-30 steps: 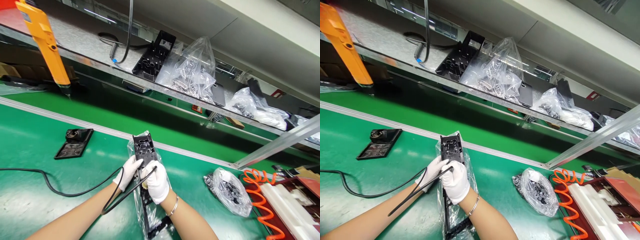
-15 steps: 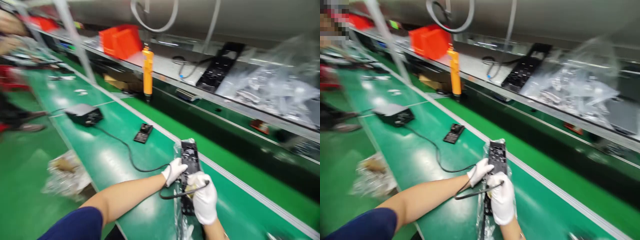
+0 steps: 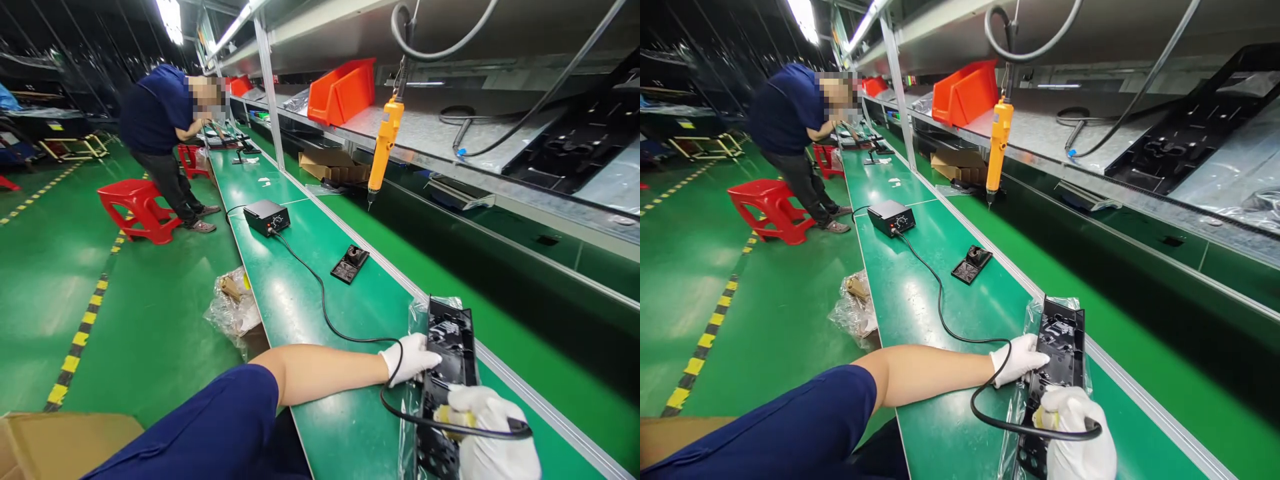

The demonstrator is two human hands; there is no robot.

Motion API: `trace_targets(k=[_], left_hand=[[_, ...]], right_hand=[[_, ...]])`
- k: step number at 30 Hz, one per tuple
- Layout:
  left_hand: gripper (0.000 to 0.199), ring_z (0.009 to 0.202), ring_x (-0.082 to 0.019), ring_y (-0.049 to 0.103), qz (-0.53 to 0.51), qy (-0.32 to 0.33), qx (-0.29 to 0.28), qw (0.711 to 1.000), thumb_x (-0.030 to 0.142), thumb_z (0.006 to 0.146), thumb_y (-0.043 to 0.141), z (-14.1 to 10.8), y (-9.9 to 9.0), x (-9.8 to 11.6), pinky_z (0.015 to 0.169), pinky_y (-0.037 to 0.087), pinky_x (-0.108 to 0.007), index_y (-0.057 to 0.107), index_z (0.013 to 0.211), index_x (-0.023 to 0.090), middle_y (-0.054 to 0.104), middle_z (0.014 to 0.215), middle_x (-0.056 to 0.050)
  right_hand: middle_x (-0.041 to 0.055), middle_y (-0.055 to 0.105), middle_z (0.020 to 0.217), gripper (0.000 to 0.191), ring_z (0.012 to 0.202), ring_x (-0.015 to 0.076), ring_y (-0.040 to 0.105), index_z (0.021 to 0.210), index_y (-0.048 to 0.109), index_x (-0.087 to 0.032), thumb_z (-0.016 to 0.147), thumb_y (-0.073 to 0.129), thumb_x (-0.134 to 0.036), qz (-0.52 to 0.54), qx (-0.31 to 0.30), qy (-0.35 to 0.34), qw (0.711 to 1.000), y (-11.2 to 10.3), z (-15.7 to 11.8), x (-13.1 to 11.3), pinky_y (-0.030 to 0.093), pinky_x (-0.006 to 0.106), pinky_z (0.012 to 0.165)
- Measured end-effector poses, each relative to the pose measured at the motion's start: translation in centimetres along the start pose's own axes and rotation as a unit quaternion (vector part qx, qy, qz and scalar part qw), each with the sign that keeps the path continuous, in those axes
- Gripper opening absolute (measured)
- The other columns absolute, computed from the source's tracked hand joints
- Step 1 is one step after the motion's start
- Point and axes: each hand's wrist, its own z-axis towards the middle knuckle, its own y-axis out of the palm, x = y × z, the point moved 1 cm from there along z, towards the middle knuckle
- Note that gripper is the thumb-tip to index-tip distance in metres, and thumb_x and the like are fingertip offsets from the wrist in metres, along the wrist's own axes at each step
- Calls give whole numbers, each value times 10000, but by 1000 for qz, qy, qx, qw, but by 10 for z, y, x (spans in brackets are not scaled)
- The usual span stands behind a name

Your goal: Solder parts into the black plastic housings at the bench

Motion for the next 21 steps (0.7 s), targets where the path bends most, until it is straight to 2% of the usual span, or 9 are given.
trace_targets(k=[3,8,16,21], left_hand=[[273,494,-84,514,-20,-19,0,1000,322,651,607,-1,1,3,428,403,-177,564,827,118,576,703,-35],[259,470,-77,492,-16,-29,13,999,317,645,629,0,2,2,430,405,-183,542,797,126,554,648,-16],[155,427,-76,465,-9,-44,9,999,258,671,567,-5,3,9,416,377,-172,504,747,139,505,560,4],[175,478,-81,514,-17,-41,3,999,265,666,551,-4,3,10,447,420,-180,530,777,131,558,662,-16]], right_hand=[[69,585,736,391,698,105,641,781,481,-103,687,754,-366,-4,20,20,1000,2,0,0,554,211,536],[71,577,725,427,691,116,634,761,458,-107,671,751,-405,-7,38,54,998,3,-1,-2,534,235,511],[76,589,736,367,707,83,640,726,512,-89,707,733,-382,-37,23,4,999,4,0,-5,532,185,572],[79,592,738,297,697,114,646,733,520,-89,711,721,-307,-21,8,3,1000,-1,0,-2,536,209,551]])
